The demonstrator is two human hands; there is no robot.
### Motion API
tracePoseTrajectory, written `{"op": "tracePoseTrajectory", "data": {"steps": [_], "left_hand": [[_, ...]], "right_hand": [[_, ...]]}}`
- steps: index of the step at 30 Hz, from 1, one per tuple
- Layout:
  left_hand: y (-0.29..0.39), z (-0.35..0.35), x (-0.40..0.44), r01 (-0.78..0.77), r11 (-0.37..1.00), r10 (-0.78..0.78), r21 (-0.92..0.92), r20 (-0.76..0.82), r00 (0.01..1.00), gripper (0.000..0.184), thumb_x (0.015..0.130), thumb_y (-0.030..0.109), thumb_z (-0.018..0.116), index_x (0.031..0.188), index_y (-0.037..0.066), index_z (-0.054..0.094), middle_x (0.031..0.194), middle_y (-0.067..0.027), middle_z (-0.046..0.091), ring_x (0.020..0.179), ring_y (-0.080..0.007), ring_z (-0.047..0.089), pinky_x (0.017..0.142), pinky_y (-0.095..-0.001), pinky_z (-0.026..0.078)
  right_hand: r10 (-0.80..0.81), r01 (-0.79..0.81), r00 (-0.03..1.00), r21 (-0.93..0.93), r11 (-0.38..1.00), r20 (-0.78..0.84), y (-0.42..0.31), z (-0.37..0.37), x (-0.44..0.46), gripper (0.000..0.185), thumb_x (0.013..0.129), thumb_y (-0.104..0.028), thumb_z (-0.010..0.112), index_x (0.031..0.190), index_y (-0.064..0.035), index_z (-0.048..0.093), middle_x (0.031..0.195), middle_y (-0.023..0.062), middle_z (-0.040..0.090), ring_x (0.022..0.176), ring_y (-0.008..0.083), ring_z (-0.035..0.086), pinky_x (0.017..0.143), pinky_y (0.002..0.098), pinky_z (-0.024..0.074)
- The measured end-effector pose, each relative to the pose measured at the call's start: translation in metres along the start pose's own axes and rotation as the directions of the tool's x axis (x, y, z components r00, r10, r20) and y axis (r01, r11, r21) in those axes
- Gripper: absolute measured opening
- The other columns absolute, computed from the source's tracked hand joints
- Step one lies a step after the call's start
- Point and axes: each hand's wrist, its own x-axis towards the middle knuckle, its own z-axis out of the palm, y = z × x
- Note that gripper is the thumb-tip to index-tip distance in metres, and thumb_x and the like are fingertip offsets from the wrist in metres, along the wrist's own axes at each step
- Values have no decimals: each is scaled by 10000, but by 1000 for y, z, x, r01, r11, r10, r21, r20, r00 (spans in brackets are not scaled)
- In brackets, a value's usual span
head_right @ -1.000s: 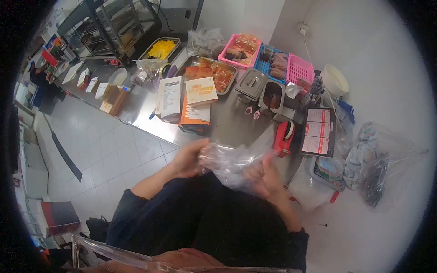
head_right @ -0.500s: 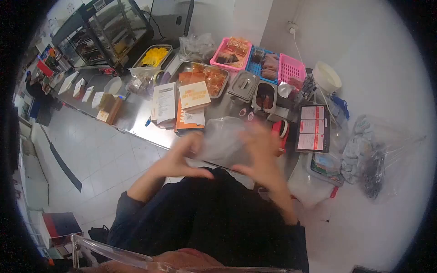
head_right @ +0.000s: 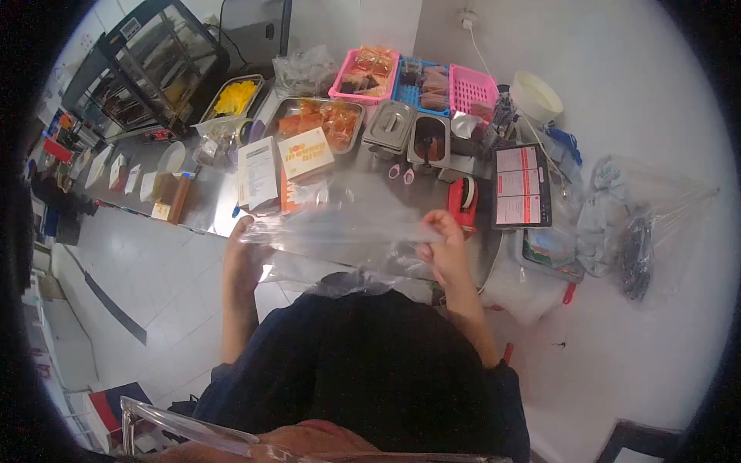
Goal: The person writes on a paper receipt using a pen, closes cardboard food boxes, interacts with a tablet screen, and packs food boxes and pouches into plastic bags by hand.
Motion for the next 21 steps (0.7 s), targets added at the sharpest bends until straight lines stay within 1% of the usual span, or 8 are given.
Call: {"op": "tracePoseTrajectory", "data": {"steps": [3, 6, 8, 9, 12, 17, 20, 21], "left_hand": [[0, -41, 12, -43, 996, 58, -79, 202, 978, 118, 834, 94, 546, 935, 109, 488, 758, 13, 531, 487, -32, 403, 433, -150, 357], [5, -60, 13, -292, 926, 163, 238, 445, 881, 135, 791, 70, 587, 911, 65, 525, 775, -13, 563, 565, -83, 488, 508, -197, 401], [7, -71, 12, -558, 600, 25, 574, 684, 729, 114, 772, 56, 609, 866, 33, 549, 756, -20, 559, 632, -125, 539, 568, -230, 427], [8, -74, 13, -417, 580, -266, 700, 647, 715, 125, 746, 71, 659, 818, -6, 589, 740, -44, 574, 732, -176, 572, 651, -263, 438], [-11, -84, 16, -350, 864, -98, 363, 801, 590, 164, 775, 150, 681, 832, 7, 624, 714, -66, 590, 661, -179, 574, 610, -274, 455], [-55, -79, 10, 326, 820, 107, -471, 684, 721, 352, 844, 434, 595, 754, 100, 529, 567, -28, 502, 479, -130, 475, 459, -279, 400], [-54, -78, 24, 125, 981, -1, -148, 641, 767, 286, 853, 366, 615, 765, 106, 533, 579, 5, 475, 489, -87, 436, 458, -254, 368], [-48, -78, 29, -181, 905, -102, 385, 609, 787, 195, 855, 267, 632, 815, 97, 546, 591, 25, 439, 533, -83, 428, 496, -268, 380]], "right_hand": [[340, -300, 893, -175, 938, 294, 8, -22, -11, 230, 820, -57, 557, 1049, -72, 546, 887, 7, 561, 677, 102, 537, 605, 215, 438], [208, 159, 725, -453, 877, 657, -24, -41, -24, 288, 816, -75, 566, 1102, -58, 538, 873, 18, 570, 684, 117, 548, 639, 243, 449], [-74, 156, 806, -90, 984, 587, -27, -27, -34, 293, 817, -115, 593, 1095, -36, 548, 877, 28, 578, 732, 127, 555, 691, 262, 450], [-95, 100, 868, 17, 995, 488, -28, -24, -42, 299, 812, -135, 611, 1085, -28, 555, 881, 32, 580, 755, 129, 553, 712, 267, 447], [91, -119, 988, 244, 963, 125, -31, -22, -66, 327, 791, -196, 669, 1043, -9, 577, 900, 40, 585, 820, 126, 541, 769, 273, 431], [462, -142, 709, -534, 833, 533, -41, -33, -39, 273, 791, -165, 645, 998, 1, 585, 904, 32, 576, 845, 93, 511, 761, 263, 417], [206, 72, 882, -552, 831, 424, -26, -58, -33, 213, 806, -124, 596, 984, -7, 585, 823, 19, 557, 778, 81, 511, 707, 254, 418], [21, 177, 939, -535, 826, 343, -22, -63, -33, 194, 810, -111, 581, 976, -11, 587, 785, 15, 550, 743, 79, 512, 682, 250, 420]]}}
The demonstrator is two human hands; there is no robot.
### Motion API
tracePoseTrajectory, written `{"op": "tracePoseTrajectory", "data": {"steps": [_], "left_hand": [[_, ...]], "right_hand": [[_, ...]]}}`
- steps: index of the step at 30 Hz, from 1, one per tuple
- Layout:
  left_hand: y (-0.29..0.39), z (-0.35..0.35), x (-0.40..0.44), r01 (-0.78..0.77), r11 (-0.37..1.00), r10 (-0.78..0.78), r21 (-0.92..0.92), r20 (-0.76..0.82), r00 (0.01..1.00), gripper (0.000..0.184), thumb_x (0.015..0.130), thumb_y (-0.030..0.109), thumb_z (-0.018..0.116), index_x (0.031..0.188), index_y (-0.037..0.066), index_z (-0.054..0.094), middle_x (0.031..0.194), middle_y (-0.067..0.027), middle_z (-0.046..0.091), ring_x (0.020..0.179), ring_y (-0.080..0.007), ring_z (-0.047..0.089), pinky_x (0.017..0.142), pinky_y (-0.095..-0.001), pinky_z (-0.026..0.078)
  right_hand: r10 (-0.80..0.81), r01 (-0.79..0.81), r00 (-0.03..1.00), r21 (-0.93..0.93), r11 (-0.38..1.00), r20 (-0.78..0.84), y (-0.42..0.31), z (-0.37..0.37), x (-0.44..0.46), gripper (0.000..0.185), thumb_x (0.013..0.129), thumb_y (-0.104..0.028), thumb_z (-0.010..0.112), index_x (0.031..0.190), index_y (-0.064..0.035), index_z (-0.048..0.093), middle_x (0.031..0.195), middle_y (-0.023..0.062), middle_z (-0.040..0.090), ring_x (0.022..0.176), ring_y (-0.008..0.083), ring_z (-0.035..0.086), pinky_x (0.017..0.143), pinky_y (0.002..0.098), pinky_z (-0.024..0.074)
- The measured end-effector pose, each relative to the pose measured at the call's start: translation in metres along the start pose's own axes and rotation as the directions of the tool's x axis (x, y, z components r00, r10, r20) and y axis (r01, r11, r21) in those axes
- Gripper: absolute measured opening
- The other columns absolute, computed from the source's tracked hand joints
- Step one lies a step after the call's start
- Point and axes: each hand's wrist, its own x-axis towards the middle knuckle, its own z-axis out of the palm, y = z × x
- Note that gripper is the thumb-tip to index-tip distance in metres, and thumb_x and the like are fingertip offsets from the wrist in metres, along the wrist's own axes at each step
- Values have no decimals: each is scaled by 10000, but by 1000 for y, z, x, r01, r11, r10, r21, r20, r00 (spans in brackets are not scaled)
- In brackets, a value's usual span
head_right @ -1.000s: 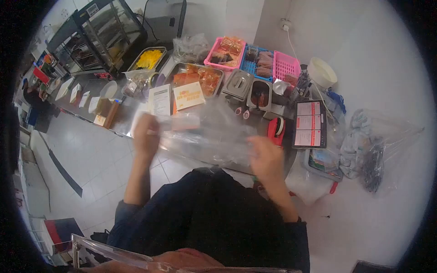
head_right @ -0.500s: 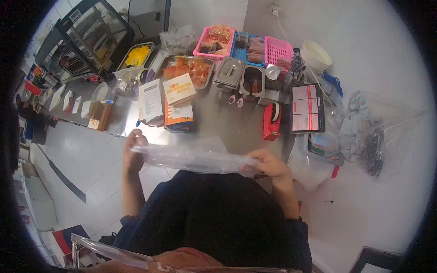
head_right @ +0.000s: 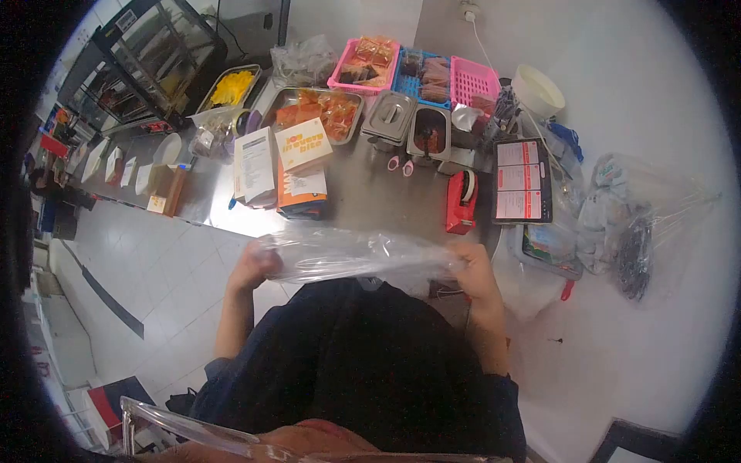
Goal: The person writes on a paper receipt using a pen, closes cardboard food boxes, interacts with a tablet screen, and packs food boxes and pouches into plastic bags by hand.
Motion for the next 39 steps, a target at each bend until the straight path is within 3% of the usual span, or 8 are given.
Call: {"op": "tracePoseTrajectory", "data": {"steps": [4, 8, 12, 16, 25, 32, 35, 39], "left_hand": [[-5, -1, 17, -112, 820, -73, 561, 297, 952, 297, 844, 212, 640, 1061, 26, 561, 910, -31, 605, 806, -154, 565, 696, -288, 464], [-40, 15, 11, 23, 830, -119, -558, -135, 984, 247, 871, 188, 588, 1084, 69, 545, 989, -57, 619, 882, -177, 606, 737, -316, 504], [-80, 9, 24, 128, 797, -297, -590, -199, 934, 181, 879, 247, 586, 992, 115, 536, 833, 10, 571, 715, -130, 559, 627, -279, 480], [-146, 5, 56, 266, 743, -339, -614, -3, 941, 153, 912, 264, 530, 1010, 154, 490, 781, 51, 476, 622, -92, 437, 557, -225, 385], [-152, 15, 75, 345, 938, -315, 38, -324, 892, 501, 905, 379, 522, 1235, 25, 392, 1196, -154, 506, 1113, -247, 497, 939, -381, 394], [-40, 0, 69, 220, 599, -414, -770, -63, 908, 674, 909, 498, 434, 1360, 37, 240, 1367, -171, 320, 1218, -291, 399, 1000, -429, 346], [-39, -7, 84, 211, 635, -433, -743, -116, 894, 649, 929, 498, 376, 1363, 40, 222, 1399, -176, 260, 1245, -301, 362, 996, -445, 347], [-59, -18, 96, 209, 647, -527, -733, -232, 818, 558, 945, 476, 351, 1303, 52, 299, 1328, -163, 315, 1240, -288, 345, 962, -488, 359]], "right_hand": [[-86, 232, 913, 334, 913, -400, -3, 38, 16, 128, 814, -91, 579, 925, -29, 591, 648, -13, 497, 562, 67, 454, 530, 210, 373], [352, -304, 936, 497, 812, -2, 25, 32, 7, 203, 818, -118, 611, 999, -35, 568, 627, -16, 502, 501, 61, 430, 462, 187, 341], [192, -401, 897, 550, 733, 398, 83, 1, 8, 387, 809, -171, 663, 1134, -21, 515, 807, 53, 575, 617, 95, 503, 521, 223, 405], [-156, -138, 881, -558, 818, -447, 78, 43, 36, 361, 732, -154, 711, 1042, -14, 592, 1133, 163, 488, 947, 228, 506, 804, 368, 417], [-90, 90, 995, -749, 657, 40, 124, 125, 98, 293, 692, -105, 659, 980, -60, 629, 1046, 137, 514, 981, 313, 492, 831, 432, 415], [-456, 595, 797, -637, 489, 395, -32, 133, 288, 872, 566, -248, 794, 1340, -211, 392, 1278, 143, 389, 1210, 346, 346, 1029, 444, 282], [-109, 595, 798, -746, 299, 593, -39, 149, 350, 1021, 522, -266, 816, 1398, -238, 292, 1380, 177, 287, 1292, 367, 239, 1077, 445, 217], [49, 395, 791, -571, 719, 609, -25, 140, 413, 969, 606, -239, 779, 1416, -174, 251, 1429, 162, 264, 1334, 305, 231, 1081, 373, 227]]}}
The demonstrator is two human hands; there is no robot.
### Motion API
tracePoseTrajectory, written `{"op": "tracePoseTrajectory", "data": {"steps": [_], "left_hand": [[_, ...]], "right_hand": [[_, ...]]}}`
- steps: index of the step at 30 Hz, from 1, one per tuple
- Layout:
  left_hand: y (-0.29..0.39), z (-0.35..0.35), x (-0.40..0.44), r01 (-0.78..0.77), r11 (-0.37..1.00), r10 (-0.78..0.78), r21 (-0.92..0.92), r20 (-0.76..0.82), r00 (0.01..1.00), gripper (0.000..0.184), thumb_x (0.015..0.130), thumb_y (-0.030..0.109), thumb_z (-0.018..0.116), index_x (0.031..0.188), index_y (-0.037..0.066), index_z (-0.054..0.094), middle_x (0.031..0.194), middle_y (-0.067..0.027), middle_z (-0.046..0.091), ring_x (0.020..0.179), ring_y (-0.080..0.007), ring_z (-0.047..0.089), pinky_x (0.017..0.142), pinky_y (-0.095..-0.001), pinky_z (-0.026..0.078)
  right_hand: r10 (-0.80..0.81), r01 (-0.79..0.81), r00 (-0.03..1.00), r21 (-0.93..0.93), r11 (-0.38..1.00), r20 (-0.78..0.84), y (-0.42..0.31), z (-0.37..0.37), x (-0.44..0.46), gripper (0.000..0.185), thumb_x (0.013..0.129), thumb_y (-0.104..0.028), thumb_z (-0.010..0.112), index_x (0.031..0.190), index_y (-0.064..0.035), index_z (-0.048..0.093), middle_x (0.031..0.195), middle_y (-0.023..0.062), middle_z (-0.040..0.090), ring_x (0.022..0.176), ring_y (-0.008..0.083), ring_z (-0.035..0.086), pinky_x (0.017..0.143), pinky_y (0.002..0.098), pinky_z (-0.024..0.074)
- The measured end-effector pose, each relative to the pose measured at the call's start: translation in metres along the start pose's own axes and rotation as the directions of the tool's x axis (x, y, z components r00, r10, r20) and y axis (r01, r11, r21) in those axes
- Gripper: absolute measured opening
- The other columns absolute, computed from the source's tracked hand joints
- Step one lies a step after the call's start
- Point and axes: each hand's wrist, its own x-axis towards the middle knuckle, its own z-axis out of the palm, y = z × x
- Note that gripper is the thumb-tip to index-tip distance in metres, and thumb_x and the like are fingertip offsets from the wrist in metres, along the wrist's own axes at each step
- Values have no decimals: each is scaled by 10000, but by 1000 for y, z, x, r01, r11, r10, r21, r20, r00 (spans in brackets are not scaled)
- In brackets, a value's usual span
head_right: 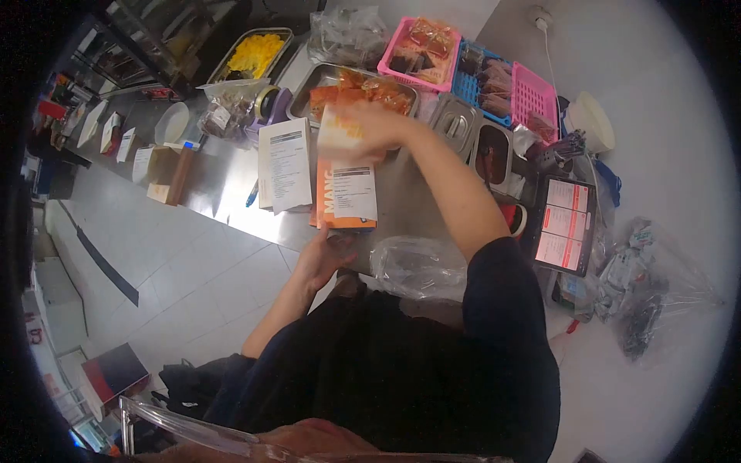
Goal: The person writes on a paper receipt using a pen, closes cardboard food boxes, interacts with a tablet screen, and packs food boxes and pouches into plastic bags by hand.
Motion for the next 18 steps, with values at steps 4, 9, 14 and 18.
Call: {"op": "tracePoseTrajectory", "data": {"steps": [4, 9, 14, 18], "left_hand": [[-9, -3, 11, -42, 998, 51, 50, -178, 983, 467, 947, 449, 382, 1202, 58, 396, 1141, -113, 408, 1097, -229, 413, 900, -500, 382], [-12, -4, 10, -103, 995, 101, 4, -232, 967, 426, 922, 437, 466, 1149, 79, 423, 1006, -20, 453, 959, -143, 426, 861, -448, 372], [-11, -1, 9, -132, 991, 124, -10, -269, 955, 319, 906, 428, 504, 967, 116, 473, 939, 10, 454, 966, -158, 426, 861, -396, 349], [-12, -2, 9, -164, 986, 158, 3, -291, 943, 384, 890, 443, 528, 1049, 100, 461, 960, -3, 441, 970, -166, 419, 874, -395, 335]], "right_hand": [[-12, 82, 992, 567, 820, -126, 8, -25, -11, 928, 676, -239, 755, 1425, -120, 221, 1413, 132, 309, 1314, 224, 289, 1064, 323, 253], [-92, 106, 994, 265, 959, -63, 12, -17, 2, 932, 686, -345, 753, 1431, -162, 223, 1411, 169, 308, 1320, 286, 280, 1072, 365, 246], [103, -89, 988, -121, 989, 113, -8, 11, 5, 942, 655, -582, 687, 1412, -187, 287, 1258, 199, 416, 1211, 389, 343, 1012, 477, 280], [-1, 2, 998, -9, 1000, 69, 14, 17, 15, 869, 694, -555, 680, 1367, -112, 355, 1109, 159, 521, 1066, 286, 497, 894, 345, 405]]}}
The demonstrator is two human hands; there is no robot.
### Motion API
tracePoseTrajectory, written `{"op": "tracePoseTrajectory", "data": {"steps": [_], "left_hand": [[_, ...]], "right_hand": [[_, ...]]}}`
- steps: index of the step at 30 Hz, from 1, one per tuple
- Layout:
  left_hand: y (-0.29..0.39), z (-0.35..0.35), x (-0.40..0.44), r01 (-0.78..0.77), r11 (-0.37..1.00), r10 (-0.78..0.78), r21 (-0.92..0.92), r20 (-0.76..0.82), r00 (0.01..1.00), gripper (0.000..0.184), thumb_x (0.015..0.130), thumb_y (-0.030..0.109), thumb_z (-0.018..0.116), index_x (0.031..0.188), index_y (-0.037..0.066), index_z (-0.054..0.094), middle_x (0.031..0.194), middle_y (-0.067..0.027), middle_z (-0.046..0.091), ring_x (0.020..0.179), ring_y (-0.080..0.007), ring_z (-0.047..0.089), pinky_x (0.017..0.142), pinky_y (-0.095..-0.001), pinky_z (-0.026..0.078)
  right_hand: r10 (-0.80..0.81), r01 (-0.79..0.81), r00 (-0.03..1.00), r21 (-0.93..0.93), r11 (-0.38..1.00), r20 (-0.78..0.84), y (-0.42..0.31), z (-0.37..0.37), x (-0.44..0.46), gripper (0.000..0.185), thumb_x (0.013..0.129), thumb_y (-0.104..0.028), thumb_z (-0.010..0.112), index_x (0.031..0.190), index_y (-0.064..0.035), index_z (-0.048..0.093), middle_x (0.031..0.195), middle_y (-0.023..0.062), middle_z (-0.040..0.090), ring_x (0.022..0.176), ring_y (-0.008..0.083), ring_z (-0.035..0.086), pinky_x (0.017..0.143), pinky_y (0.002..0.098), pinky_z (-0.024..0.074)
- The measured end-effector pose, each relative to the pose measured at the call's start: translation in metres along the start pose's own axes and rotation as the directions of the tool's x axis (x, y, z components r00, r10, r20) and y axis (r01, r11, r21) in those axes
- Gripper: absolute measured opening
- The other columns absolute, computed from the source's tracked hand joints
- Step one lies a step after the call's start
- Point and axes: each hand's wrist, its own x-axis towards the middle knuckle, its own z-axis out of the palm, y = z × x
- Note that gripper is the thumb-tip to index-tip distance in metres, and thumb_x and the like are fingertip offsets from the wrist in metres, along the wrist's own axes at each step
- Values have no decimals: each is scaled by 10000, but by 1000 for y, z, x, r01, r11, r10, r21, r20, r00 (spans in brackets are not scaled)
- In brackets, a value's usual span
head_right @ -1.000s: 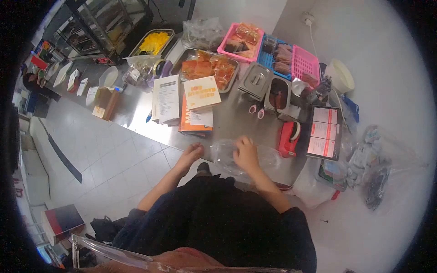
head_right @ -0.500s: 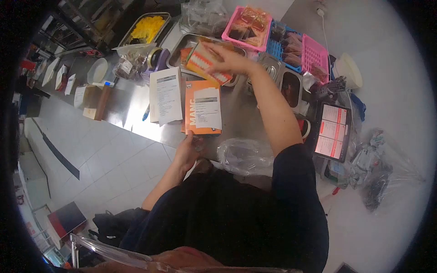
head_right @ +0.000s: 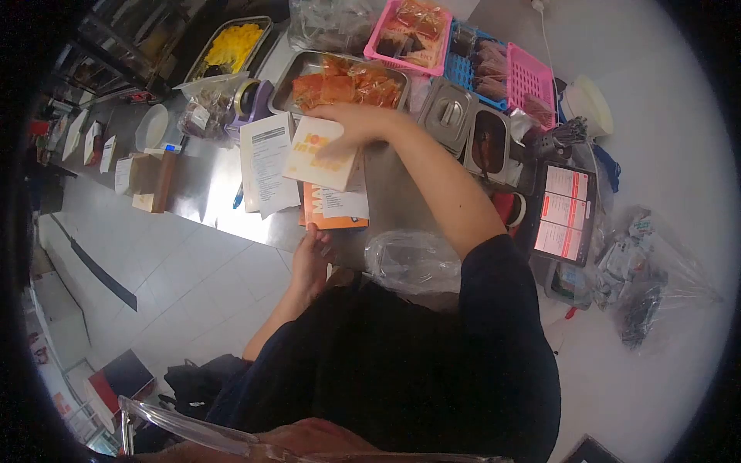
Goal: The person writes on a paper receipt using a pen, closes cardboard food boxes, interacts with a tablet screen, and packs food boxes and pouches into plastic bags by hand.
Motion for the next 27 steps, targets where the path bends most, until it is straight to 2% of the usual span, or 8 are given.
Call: {"op": "tracePoseTrajectory", "data": {"steps": [2, 6, 12, 14, 19, 21, 25, 27], "left_hand": [[-5, -2, 1, -14, 1000, 15, 14, -25, 1000, 463, 890, 463, 515, 1137, 82, 424, 1018, -20, 443, 1005, -182, 414, 880, -390, 333], [-18, -3, 14, -61, 998, 62, 16, -10, 998, 658, 900, 530, 438, 1324, 52, 281, 1248, -79, 415, 1173, -252, 364, 930, -397, 318], [-23, 3, 15, -116, 993, 117, -17, 74, 990, 711, 925, 554, 319, 1387, 37, 160, 1350, -131, 359, 1249, -254, 348, 1020, -411, 284], [-22, 5, 0, -115, 993, 114, 2, 92, 989, 694, 934, 549, 292, 1386, 37, 170, 1351, -128, 361, 1241, -260, 362, 1011, -380, 306], [-22, 12, -32, -278, 933, 262, 226, 102, 960, 714, 946, 529, 268, 1427, 38, 74, 1335, -158, 368, 1210, -244, 401, 995, -337, 326], [-21, 8, -32, -513, 685, 447, 518, 258, 856, 733, 955, 485, 289, 1435, 41, -42, 1181, -216, 503, 1048, -264, 534, 874, -338, 417], [6, 58, -63, -649, 307, 325, 696, 564, 759, 692, 940, 372, 354, 1429, 33, 1, 718, -220, 603, 612, -355, 595, 565, -391, 450], [-10, 74, -57, -636, 277, 173, 721, 614, 771, 692, 937, 393, 357, 1429, 36, 25, 727, -223, 611, 645, -381, 599, 588, -406, 457]], "right_hand": [[42, -35, 998, 144, 989, -49, 13, -4, 9, 832, 704, -537, 685, 1325, -59, 406, 1058, 128, 570, 987, 229, 553, 824, 294, 445], [132, -458, 846, 579, 675, 516, 31, -5, 17, 863, 664, -637, 665, 1265, -44, 488, 1237, 111, 549, 1105, 211, 534, 925, 257, 395], [228, -478, 878, 742, 469, 422, 66, 39, 22, 751, 725, -578, 644, 1266, -78, 497, 1251, 87, 523, 1117, 148, 497, 919, 282, 404], [215, -487, 873, 758, 434, 438, 32, 31, -11, 620, 792, -485, 634, 1213, -44, 525, 1105, 61, 624, 929, 119, 615, 814, 262, 489], [355, -405, 909, 671, 621, 219, -1, 34, -124, 869, 795, -614, 526, 1377, -7, 310, 1303, 124, 467, 1158, 186, 464, 992, 296, 332], [431, -315, 900, 783, 536, 68, -45, 23, -194, 787, 858, -557, 477, 1373, 11, 302, 1283, 120, 475, 1158, 173, 451, 986, 297, 334], [639, -72, 757, 955, 288, -136, -66, 68, -294, 657, 916, -466, 433, 1333, 34, 343, 1253, 107, 497, 1149, 159, 453, 978, 283, 338], [757, 56, 631, 983, 176, -171, -62, 110, -327, 616, 927, -441, 423, 1314, 35, 367, 1249, 106, 497, 1141, 155, 458, 976, 285, 341]]}}
